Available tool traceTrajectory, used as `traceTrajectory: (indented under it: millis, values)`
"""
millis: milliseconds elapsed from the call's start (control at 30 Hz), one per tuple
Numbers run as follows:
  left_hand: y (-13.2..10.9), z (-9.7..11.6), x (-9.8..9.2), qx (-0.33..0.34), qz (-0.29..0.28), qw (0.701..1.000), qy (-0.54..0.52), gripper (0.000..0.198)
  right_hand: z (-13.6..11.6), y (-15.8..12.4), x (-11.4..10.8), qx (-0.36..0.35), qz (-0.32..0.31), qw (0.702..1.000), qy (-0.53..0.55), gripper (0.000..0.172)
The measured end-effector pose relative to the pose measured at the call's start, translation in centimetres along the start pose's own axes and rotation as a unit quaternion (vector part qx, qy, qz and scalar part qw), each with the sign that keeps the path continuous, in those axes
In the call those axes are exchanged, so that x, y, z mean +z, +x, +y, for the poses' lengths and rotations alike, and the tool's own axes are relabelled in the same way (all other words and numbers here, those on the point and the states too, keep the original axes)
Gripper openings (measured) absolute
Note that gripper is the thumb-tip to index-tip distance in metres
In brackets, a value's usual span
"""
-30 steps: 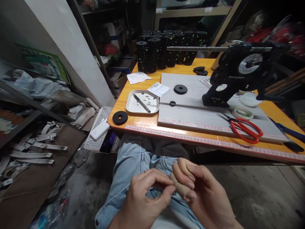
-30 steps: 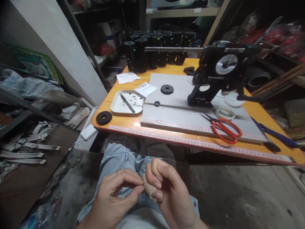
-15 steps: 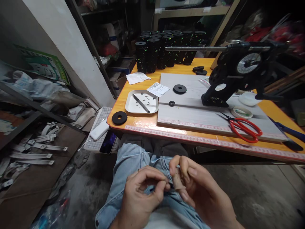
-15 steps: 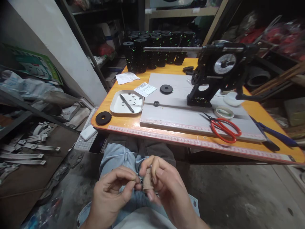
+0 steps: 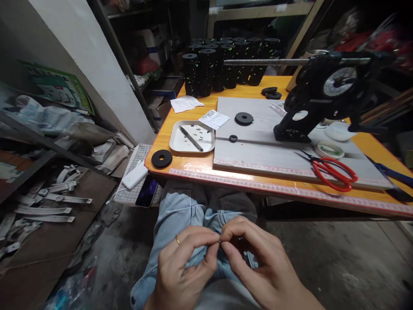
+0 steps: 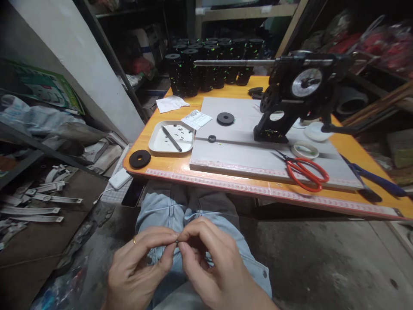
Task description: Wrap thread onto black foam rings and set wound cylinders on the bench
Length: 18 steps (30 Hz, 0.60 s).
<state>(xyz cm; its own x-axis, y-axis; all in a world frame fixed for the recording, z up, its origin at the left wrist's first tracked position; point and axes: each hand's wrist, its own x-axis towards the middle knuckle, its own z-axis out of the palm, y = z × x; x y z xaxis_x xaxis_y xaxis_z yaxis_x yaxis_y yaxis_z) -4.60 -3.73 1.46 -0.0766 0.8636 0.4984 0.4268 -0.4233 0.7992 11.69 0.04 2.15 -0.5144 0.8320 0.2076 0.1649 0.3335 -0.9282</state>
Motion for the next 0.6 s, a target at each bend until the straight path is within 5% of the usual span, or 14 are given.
traceTrajectory:
  millis: [433,600]
  values:
    - [-0.3,-0.36,-0.21,-0.063,-0.022,0.997,-0.046,0.021,-0.41,0.26,-0.45,0.026,-0.018,0.999,-0.012,0.008]
    - [-0.39,-0.38,-0.06,-0.041,-0.027,0.998,-0.042,0.029,-0.13,0.28,-0.57,0.054,0.028,0.996,0.07,0.011]
